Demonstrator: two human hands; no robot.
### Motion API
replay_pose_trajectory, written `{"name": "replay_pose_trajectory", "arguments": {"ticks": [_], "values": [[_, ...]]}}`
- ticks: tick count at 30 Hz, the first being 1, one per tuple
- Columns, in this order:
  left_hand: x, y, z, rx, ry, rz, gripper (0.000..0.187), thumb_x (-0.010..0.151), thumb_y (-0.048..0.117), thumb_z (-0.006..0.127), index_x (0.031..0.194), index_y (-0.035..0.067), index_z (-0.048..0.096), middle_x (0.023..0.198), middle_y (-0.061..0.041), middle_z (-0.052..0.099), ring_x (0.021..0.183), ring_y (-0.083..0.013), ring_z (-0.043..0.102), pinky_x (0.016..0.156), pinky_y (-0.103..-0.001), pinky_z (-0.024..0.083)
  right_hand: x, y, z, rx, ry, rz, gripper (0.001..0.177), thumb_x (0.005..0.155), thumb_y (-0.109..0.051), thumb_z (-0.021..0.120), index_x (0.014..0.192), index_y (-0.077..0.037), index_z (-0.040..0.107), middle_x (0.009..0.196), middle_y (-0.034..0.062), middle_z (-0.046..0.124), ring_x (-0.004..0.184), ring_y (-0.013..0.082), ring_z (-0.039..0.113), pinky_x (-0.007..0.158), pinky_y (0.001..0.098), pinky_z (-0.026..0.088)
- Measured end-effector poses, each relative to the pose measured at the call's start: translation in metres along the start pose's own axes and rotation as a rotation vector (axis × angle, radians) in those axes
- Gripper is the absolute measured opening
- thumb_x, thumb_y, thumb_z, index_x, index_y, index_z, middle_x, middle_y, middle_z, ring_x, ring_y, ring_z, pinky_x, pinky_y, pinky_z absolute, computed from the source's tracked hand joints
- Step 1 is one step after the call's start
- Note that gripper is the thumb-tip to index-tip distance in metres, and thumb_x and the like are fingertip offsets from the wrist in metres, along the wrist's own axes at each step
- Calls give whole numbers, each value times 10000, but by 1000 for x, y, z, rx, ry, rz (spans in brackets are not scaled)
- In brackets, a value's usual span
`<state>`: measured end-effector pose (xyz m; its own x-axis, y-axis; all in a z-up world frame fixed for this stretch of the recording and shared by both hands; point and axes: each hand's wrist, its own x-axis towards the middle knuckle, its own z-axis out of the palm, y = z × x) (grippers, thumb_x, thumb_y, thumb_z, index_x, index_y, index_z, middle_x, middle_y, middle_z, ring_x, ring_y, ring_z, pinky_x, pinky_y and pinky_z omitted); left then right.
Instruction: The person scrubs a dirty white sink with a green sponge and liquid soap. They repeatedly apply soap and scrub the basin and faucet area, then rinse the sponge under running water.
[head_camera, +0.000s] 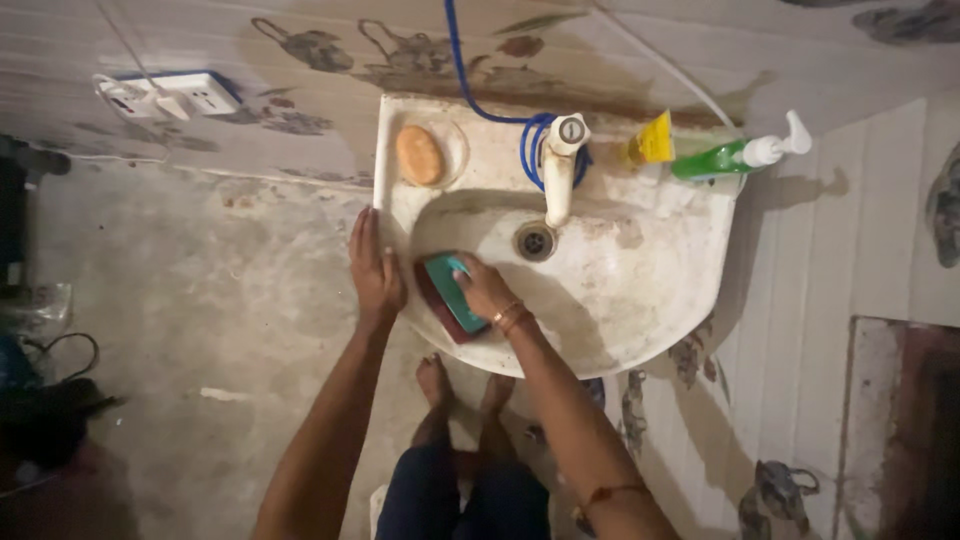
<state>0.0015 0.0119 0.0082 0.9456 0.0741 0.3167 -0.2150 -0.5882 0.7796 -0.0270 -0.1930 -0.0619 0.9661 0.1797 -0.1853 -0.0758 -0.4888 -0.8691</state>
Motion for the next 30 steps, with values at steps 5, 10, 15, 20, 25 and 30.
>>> {"name": "replay_pose_trajectory", "arguments": {"ticks": [5,10,15,20,25,30], "values": [[2,-11,7,7,-5,-83,582,941,-3,446,1523,-9,463,1558,-265,465,1452,-441,444,1232,-470,342,-23,11,-5,-81,-149,189,414,993,-237,574,1381,-94,562,1225,250,686,1177,430,647,995,476,522],[0,-11,7,-25,-2,-85,624,903,-54,463,1526,-14,449,1556,-270,456,1448,-439,442,1232,-467,343,7,12,30,-29,226,36,401,1037,-248,597,1365,-19,560,1201,267,685,1107,453,652,913,471,526],[1,-7,6,-17,1,-53,604,932,-45,463,1534,-34,430,1565,-285,436,1457,-451,425,1234,-467,332,42,-8,49,617,506,313,377,1042,-278,543,1339,-51,594,908,74,636,676,147,551,572,290,478],[-2,-6,7,10,-26,-80,601,933,-28,476,1532,-48,430,1573,-288,425,1473,-453,399,1246,-475,307,53,11,61,807,838,258,382,1073,-246,536,1400,-49,523,996,46,607,728,103,525,599,272,465],[-2,-6,7,33,-18,-27,605,951,10,503,1545,-53,407,1581,-296,406,1473,-463,389,1244,-491,299,63,58,12,1070,1362,302,444,993,-122,481,1429,-125,397,1206,50,587,898,180,561,739,357,506],[-2,-5,9,57,-13,-27,617,949,30,512,1551,-42,397,1591,-291,406,1484,-458,388,1252,-490,301,69,103,-36,1373,1267,422,365,998,-293,479,1297,-95,413,993,105,524,720,270,490,527,424,430]]}}
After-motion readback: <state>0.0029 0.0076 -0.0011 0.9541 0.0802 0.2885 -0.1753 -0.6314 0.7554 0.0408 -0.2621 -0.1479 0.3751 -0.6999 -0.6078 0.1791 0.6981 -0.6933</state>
